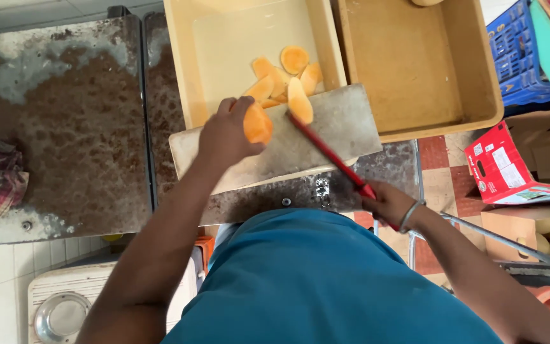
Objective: Slicing and peeling melons on a cutting board using a large knife.
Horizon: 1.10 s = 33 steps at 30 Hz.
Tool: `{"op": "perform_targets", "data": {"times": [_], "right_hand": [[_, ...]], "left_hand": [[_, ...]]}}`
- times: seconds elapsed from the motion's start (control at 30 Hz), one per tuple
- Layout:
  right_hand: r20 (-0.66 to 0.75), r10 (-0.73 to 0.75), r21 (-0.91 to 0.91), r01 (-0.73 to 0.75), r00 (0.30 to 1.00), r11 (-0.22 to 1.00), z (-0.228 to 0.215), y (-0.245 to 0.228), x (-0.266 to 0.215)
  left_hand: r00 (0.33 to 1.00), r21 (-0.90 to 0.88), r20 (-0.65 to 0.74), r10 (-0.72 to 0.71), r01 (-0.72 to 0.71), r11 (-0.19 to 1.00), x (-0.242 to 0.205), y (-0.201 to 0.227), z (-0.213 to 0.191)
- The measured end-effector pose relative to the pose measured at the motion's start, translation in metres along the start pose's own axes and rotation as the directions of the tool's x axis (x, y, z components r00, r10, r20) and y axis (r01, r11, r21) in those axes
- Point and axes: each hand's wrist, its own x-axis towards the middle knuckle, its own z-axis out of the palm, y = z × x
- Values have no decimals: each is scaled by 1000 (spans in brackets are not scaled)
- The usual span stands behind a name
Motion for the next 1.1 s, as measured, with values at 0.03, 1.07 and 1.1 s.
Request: {"op": "perform_targets", "data": {"times": [0.03,1.07,1.1], "right_hand": [[-63,93,-20,-95,994,995,-4,-6,0],[-273,-600,342,659,752,670,9,-166,9],[-319,-651,-26,680,689,733,8,-160,5]], "left_hand": [[995,-5,60,74,-74,997,4,-5,-8],[935,-585,70,347,320,-745,-78,-18,67],[931,-582,82,356,335,-741,-79,-16,75]]}}
